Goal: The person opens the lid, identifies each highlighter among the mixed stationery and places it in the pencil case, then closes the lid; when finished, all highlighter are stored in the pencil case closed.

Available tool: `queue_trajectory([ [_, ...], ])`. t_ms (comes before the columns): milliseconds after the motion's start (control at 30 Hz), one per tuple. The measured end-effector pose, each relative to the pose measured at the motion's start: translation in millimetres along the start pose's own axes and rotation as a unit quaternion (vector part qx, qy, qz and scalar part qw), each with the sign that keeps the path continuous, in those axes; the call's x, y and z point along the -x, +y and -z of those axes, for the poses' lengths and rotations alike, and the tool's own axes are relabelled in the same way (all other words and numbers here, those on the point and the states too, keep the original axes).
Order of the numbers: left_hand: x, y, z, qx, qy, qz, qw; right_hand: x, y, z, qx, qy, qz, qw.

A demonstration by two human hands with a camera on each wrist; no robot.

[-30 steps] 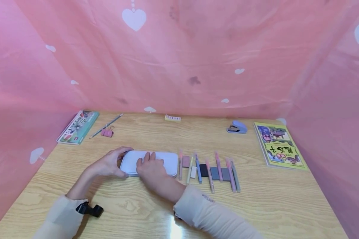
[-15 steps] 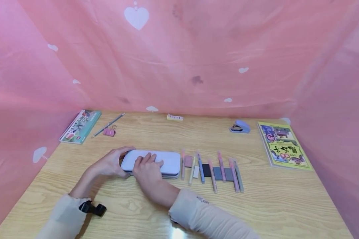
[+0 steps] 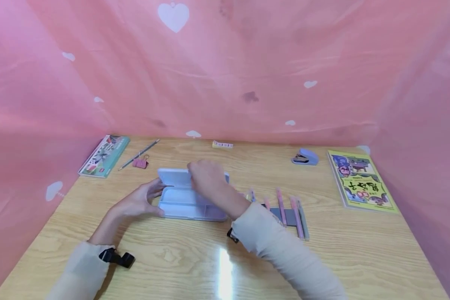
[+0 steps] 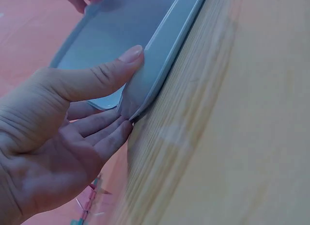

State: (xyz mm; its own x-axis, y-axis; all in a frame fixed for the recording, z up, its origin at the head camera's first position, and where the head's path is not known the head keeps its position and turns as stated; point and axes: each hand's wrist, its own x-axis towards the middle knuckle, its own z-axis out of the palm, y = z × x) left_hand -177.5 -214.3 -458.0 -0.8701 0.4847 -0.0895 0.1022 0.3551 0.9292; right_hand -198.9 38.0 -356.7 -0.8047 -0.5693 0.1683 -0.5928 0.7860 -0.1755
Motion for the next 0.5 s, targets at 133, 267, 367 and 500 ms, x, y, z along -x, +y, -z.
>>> queue_trajectory([
  [133, -2.5, 0.7, -1.0, 0.004, 0.004, -0.001, 1.0000, -21, 19, -3, 0.029, 0.005, -0.040, 0.999],
  [267, -2.6, 2.6, -0.5, -0.003, 0.005, 0.007, 1.0000, -38, 31, -12, 0.037, -0.012, -0.068, 0.997],
  [367, -1.7, 3.9, 0.2, -0.019, 0.010, 0.009, 0.9997, -48, 36, -19, 0.028, -0.022, -0.084, 0.996],
  [500, -1.7, 3.5, 1.0, -0.024, 0.010, 0.009, 0.9996, -55, 40, -27, 0.022, -0.032, -0.096, 0.995],
])
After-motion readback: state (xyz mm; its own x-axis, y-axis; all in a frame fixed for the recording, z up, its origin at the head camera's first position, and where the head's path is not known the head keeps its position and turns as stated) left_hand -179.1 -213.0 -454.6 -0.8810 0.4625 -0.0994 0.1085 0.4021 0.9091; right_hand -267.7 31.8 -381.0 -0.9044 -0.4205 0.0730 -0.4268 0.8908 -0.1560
